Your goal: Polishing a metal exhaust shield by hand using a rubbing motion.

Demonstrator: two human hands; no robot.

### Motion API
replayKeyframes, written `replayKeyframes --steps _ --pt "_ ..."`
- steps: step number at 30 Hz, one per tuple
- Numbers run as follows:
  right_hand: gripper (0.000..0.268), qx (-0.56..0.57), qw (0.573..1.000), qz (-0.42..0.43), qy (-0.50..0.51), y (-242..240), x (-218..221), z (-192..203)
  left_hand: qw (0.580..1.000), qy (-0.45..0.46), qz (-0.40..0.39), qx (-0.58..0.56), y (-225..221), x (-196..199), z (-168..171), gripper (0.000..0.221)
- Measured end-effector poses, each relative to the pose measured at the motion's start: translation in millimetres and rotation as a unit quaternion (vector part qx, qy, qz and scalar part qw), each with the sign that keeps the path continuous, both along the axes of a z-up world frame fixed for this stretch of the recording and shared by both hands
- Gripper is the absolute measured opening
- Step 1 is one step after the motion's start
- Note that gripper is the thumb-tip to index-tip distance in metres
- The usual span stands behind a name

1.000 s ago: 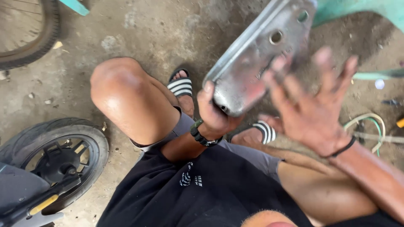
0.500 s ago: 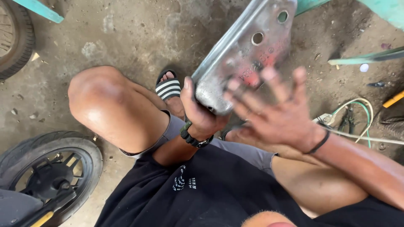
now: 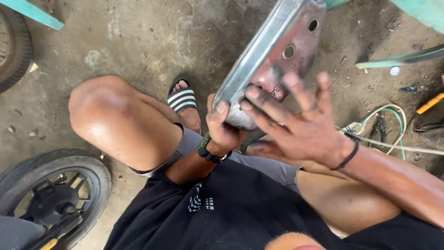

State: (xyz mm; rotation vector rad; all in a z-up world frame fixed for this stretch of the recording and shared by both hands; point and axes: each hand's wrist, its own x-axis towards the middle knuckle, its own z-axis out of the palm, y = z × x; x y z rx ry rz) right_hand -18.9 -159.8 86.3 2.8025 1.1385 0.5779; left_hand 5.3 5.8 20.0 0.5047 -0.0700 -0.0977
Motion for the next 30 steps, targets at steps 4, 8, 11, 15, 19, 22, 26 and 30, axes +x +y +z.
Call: replayKeyframes --steps 4,8,11,15,19,22,26,30 --pt "0.096 0.087 0.991 -0.064 0.079 -5.1 0.2 13.3 0.999 0.003 -0.020 -0.026 1.1 -4.0 4.3 0.051" --pt "0.096 0.003 1.000 0.005 -0.009 -10.6 3.6 -11.0 0.999 -0.020 -0.017 0.032 3.5 0.6 6.2 0.039" --pt "0.099 0.029 0.999 -0.030 0.005 -18.4 4.7 -9.3 0.980 -0.129 0.058 0.139 3.8 -9.8 -35.9 0.044" --pt "0.095 0.057 0.998 0.012 0.010 -13.3 -1.2 -4.7 0.947 -0.217 0.046 0.232 15.2 10.9 13.3 0.040" --pt "0.099 0.061 0.997 -0.046 0.019 -35.0 10.3 -7.7 0.914 -0.284 0.068 0.281 16.4 24.8 30.9 0.055" --pt "0.098 0.058 0.997 -0.030 0.031 -29.7 4.3 -0.5 0.876 -0.322 0.093 0.347 16.2 30.3 33.5 0.049" --pt "0.099 0.063 0.998 0.018 0.027 -38.0 11.9 7.8 0.861 -0.373 0.097 0.331 19.6 34.3 40.3 0.035" --pt "0.090 0.026 0.998 0.057 0.002 -21.8 1.3 4.7 0.847 -0.384 0.107 0.350 20.6 31.6 30.0 0.047"
